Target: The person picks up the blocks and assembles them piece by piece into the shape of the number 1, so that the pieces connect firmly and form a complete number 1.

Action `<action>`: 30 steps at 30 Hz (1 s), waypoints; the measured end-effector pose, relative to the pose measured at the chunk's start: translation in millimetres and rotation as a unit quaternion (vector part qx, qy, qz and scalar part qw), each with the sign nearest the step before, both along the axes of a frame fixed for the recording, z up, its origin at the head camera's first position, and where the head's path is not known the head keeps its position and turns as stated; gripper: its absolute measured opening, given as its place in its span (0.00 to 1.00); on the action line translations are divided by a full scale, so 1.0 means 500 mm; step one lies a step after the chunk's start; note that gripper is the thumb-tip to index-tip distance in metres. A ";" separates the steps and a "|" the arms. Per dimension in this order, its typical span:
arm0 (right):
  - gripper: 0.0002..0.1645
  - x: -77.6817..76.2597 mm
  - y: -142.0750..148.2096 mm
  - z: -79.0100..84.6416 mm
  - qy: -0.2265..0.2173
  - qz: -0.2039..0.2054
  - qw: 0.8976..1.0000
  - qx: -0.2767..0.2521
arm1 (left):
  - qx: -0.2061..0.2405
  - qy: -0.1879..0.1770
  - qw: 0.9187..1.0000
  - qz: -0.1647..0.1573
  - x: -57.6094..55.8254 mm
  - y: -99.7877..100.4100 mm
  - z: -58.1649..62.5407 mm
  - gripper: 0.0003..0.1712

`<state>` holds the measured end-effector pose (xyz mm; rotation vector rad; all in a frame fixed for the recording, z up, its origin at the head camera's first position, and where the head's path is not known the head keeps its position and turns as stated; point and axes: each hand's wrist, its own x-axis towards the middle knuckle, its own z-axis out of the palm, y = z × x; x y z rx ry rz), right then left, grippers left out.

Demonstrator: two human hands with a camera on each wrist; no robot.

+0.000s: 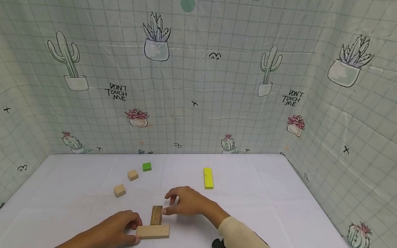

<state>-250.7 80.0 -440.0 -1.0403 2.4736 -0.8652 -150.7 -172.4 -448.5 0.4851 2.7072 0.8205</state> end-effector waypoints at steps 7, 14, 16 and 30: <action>0.27 -0.018 0.037 0.010 -0.007 -0.018 0.999 -0.042 | -0.001 -0.005 1.000 0.005 -0.001 0.001 0.000 0.16; 0.28 -0.039 0.083 0.022 0.014 -0.033 0.997 -0.064 | 0.007 0.009 1.000 -0.006 0.001 -0.001 -0.002 0.16; 0.28 -0.046 0.097 0.025 0.021 -0.039 0.997 -0.070 | 0.008 0.011 1.000 -0.006 0.001 -0.001 -0.002 0.17; 0.29 -0.097 0.180 0.031 0.031 -0.092 0.991 -0.088 | 0.007 0.008 1.000 -0.003 0.002 0.001 0.000 0.16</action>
